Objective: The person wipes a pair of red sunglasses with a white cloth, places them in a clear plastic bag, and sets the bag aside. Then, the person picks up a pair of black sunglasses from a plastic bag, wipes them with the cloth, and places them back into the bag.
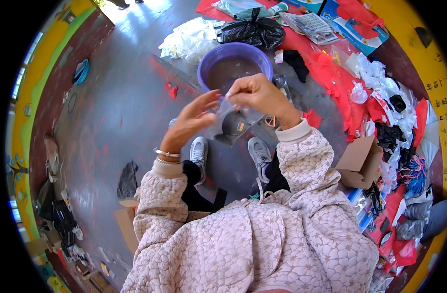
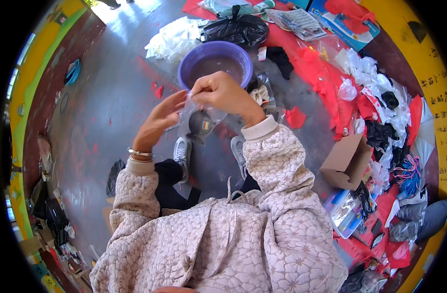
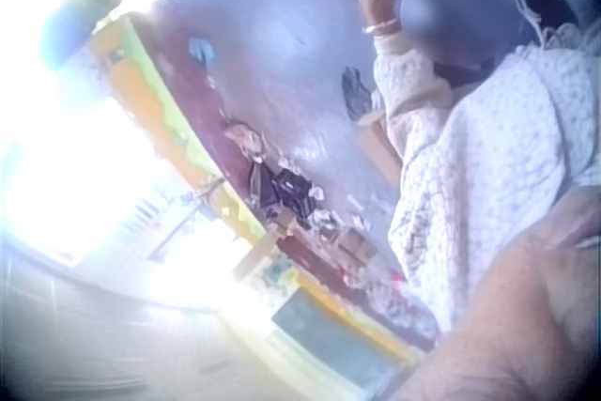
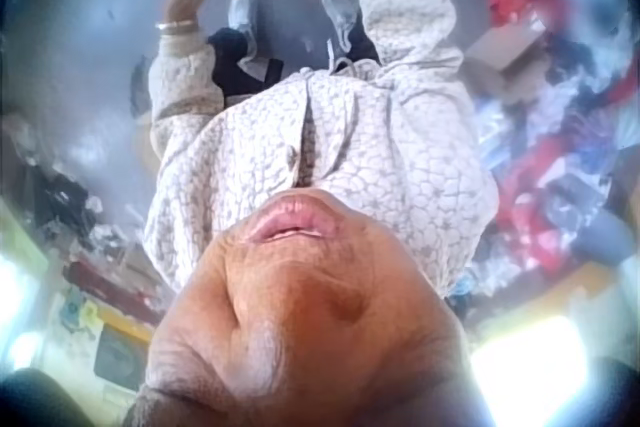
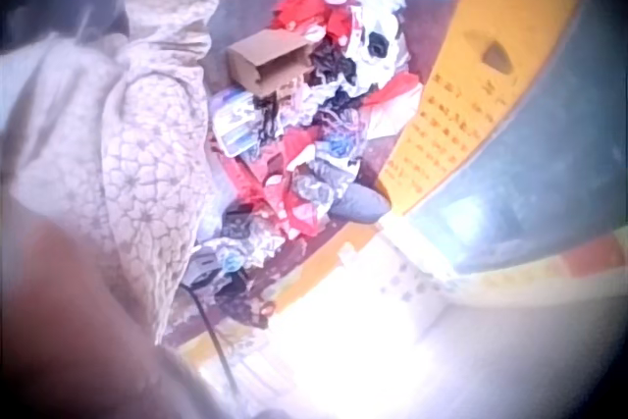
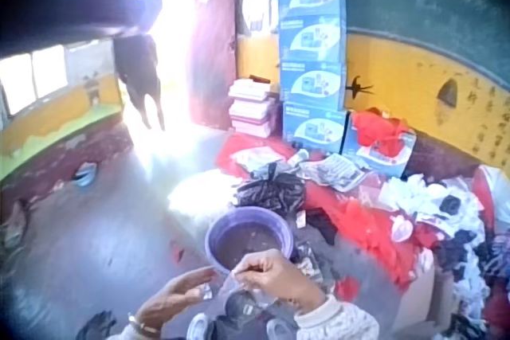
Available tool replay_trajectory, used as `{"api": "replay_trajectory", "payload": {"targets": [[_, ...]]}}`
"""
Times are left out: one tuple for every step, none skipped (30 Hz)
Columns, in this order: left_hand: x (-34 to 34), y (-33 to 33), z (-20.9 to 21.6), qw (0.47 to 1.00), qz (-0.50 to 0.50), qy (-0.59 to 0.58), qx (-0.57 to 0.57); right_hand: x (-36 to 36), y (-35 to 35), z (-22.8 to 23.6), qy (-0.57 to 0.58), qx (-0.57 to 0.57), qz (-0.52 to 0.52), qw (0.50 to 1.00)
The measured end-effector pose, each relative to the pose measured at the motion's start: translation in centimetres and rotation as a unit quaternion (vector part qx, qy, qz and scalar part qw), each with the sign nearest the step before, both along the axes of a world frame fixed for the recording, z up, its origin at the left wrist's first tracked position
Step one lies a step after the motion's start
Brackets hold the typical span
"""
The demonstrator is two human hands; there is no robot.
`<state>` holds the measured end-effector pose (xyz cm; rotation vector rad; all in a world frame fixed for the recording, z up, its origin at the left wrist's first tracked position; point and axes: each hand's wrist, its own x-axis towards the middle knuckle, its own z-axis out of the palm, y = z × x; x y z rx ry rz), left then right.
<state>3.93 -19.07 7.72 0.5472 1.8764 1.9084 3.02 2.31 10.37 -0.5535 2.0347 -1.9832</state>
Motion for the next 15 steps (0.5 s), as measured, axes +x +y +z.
{"api": "replay_trajectory", "payload": {"targets": [[0.1, 1.2, -0.2, 0.998, -0.037, 0.024, 0.045, 0.1, -0.5, -0.2, 0.028, 0.029, 0.012, 0.999], [0.0, 1.0, 0.5, 0.993, -0.109, -0.032, -0.035, 0.2, -1.0, -0.3, 0.056, 0.058, 0.024, 0.996], [0.0, 0.8, 0.0, 0.993, -0.102, -0.041, -0.037, 0.2, -1.3, -0.3, 0.087, 0.086, 0.038, 0.992], [0.1, 0.8, -1.0, 0.994, -0.094, -0.049, -0.038, 0.1, -1.3, 0.0, 0.127, 0.114, 0.029, 0.985], [0.3, 0.8, -1.5, 0.994, -0.087, -0.058, -0.04, 0.1, -1.4, 0.0, 0.095, 0.078, -0.01, 0.992], [0.7, 1.0, -0.4, 0.996, -0.048, -0.08, -0.001, -0.1, -1.3, 0.1, 0.065, 0.044, -0.048, 0.996], [0.8, 0.8, -0.6, 0.994, -0.011, -0.1, 0.042, -0.4, -1.1, 0.3, 0.036, 0.011, -0.087, 0.996], [0.8, 0.6, -0.9, 0.989, 0.027, -0.119, 0.085, -0.4, -0.8, 0.3, 0.007, -0.021, -0.102, 0.995], [0.8, 0.2, -1.1, 0.98, 0.068, -0.136, 0.13, -0.4, -0.5, 0.3, -0.02, -0.052, -0.113, 0.992], [0.7, 0.2, -1.0, 0.974, 0.09, -0.14, 0.154, -0.2, -0.1, 0.2, -0.049, -0.081, -0.126, 0.988], [0.5, 0.1, -0.9, 0.974, 0.094, -0.128, 0.164, -0.1, -0.1, 0.1, -0.077, -0.11, -0.137, 0.981], [0.5, 0.2, -0.9, 0.973, 0.098, -0.117, 0.172, 0.4, -0.4, -0.1, -0.077, -0.091, -0.122, 0.985], [0.4, 0.3, -1.0, 0.973, 0.102, -0.106, 0.179, 0.4, -0.9, -0.4, -0.065, -0.08, -0.118, 0.988], [0.2, 0.3, -1.1, 0.973, 0.097, -0.106, 0.182, 0.3, -1.6, -0.8, -0.054, -0.069, -0.114, 0.99], [0.2, 0.4, -1.3, 0.973, 0.091, -0.107, 0.185, 0.4, -2.2, -1.1, -0.044, -0.059, -0.112, 0.991]]}}
